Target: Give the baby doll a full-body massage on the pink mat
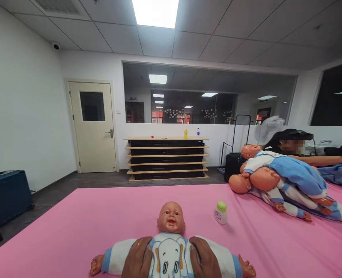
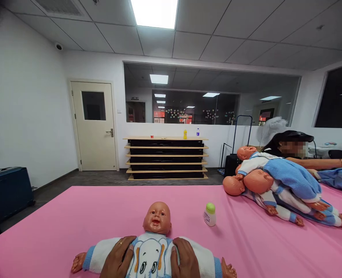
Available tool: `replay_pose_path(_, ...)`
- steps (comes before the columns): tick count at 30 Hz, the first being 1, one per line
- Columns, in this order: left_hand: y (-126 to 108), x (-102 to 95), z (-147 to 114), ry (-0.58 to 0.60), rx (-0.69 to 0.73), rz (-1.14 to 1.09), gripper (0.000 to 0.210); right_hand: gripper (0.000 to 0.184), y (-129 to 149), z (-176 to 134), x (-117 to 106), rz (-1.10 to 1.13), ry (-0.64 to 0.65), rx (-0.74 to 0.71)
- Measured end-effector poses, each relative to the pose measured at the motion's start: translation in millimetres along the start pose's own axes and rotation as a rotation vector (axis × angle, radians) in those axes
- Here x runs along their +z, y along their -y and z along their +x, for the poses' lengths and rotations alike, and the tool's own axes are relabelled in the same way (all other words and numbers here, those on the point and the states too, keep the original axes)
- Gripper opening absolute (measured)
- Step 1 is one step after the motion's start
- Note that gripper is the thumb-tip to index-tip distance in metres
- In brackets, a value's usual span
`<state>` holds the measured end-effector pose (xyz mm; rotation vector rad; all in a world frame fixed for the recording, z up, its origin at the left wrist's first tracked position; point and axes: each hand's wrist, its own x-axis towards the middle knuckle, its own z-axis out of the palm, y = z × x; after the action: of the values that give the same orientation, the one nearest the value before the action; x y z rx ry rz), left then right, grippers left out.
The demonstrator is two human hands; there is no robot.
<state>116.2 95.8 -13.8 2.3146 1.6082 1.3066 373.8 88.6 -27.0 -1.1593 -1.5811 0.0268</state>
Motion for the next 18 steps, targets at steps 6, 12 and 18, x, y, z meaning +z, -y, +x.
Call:
replay_pose_path(6, 8, 3.8, -3, 0.013, 0.012, 0.018, 0.034, 0.023, 7, 5, -8, -0.035, 0.029, -0.032)
replay_pose_path(12, 19, 10.7, -5, -0.015, 0.047, 0.034, 0.033, 0.016, 9, 9, -15, -0.108, 0.068, -0.133)
replay_pose_path(18, 12, 5.2, -2, 0.006, 0.016, 0.024, 0.035, 0.017, 8, 8, -15, -0.132, 0.084, -0.126)
